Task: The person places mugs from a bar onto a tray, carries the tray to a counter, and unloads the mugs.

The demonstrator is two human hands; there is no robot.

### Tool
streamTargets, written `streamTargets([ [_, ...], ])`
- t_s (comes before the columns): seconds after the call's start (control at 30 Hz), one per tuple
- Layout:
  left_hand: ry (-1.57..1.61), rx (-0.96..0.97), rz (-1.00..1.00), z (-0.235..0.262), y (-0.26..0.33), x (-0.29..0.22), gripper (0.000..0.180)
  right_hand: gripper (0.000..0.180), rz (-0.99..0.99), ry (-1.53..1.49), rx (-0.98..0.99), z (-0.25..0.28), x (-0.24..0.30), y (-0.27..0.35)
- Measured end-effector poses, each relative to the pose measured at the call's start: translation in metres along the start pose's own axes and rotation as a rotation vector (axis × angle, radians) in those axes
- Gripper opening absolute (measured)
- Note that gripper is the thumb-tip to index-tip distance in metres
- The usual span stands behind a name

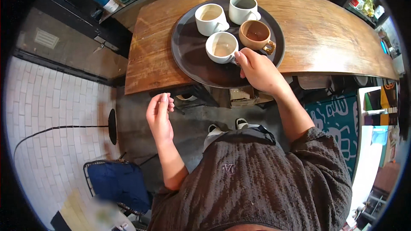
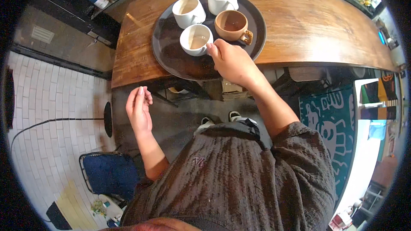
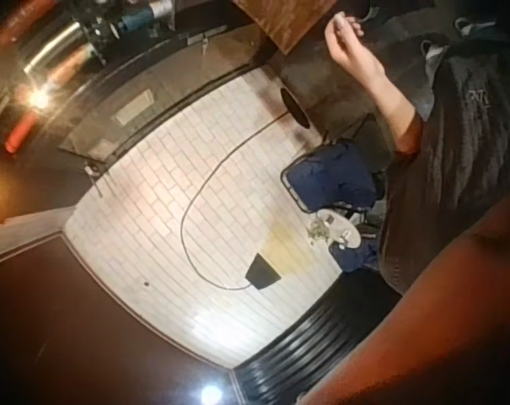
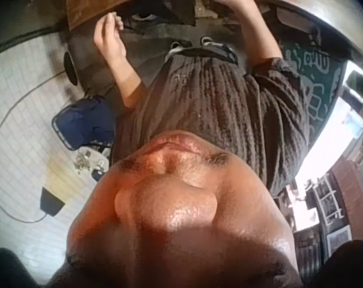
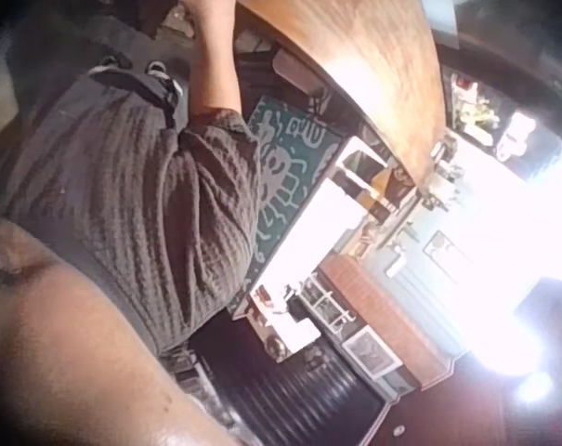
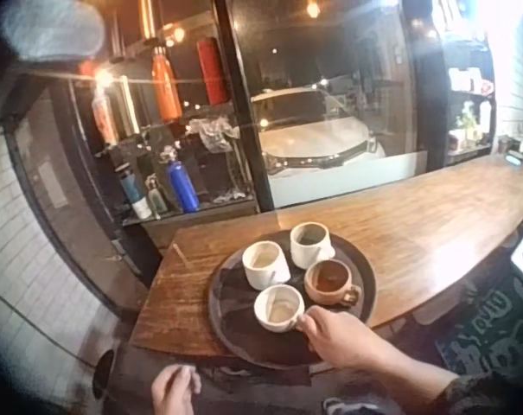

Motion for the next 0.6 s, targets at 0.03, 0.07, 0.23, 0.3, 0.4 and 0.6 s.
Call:
streamTargets([
  [0.03, 0.014, 0.002, 0.001, -0.001, -0.003, 0.000, 0.017, 0.039, 0.006, 0.041, -0.092, 0.009, 0.002, 0.006],
  [0.07, -0.007, 0.024, 0.007, -0.002, -0.008, -0.002, 0.017, 0.038, 0.022, 0.079, -0.182, 0.017, 0.008, 0.012],
  [0.23, -0.049, 0.115, 0.094, -0.003, -0.019, 0.005, 0.019, 0.040, 0.110, -0.152, -0.620, 0.098, -0.004, 0.026],
  [0.3, -0.095, 0.182, 0.106, -0.012, -0.030, 0.009, 0.025, 0.040, 0.004, 0.024, -0.898, 0.142, -0.024, 0.018],
  [0.4, -0.690, 0.325, 0.055, -0.032, -0.055, 0.011, 0.046, 0.047, -0.185, 0.382, -0.855, 0.158, -0.068, -0.044],
  [0.6, -1.292, 0.330, -0.005, -0.064, -0.101, 0.013, 0.059, 0.057, -0.131, 0.523, -0.615, 0.130, -0.072, -0.098],
])
Point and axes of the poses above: each hand's wrist, its own y-axis away from the middle knuckle, its own z-axis out of the back of the hand, x = y × z, the point moved 10 cm from there along -y, towards the middle knuckle, and after that the axes turned 13 degrees about -z, right-handed, at the moved point
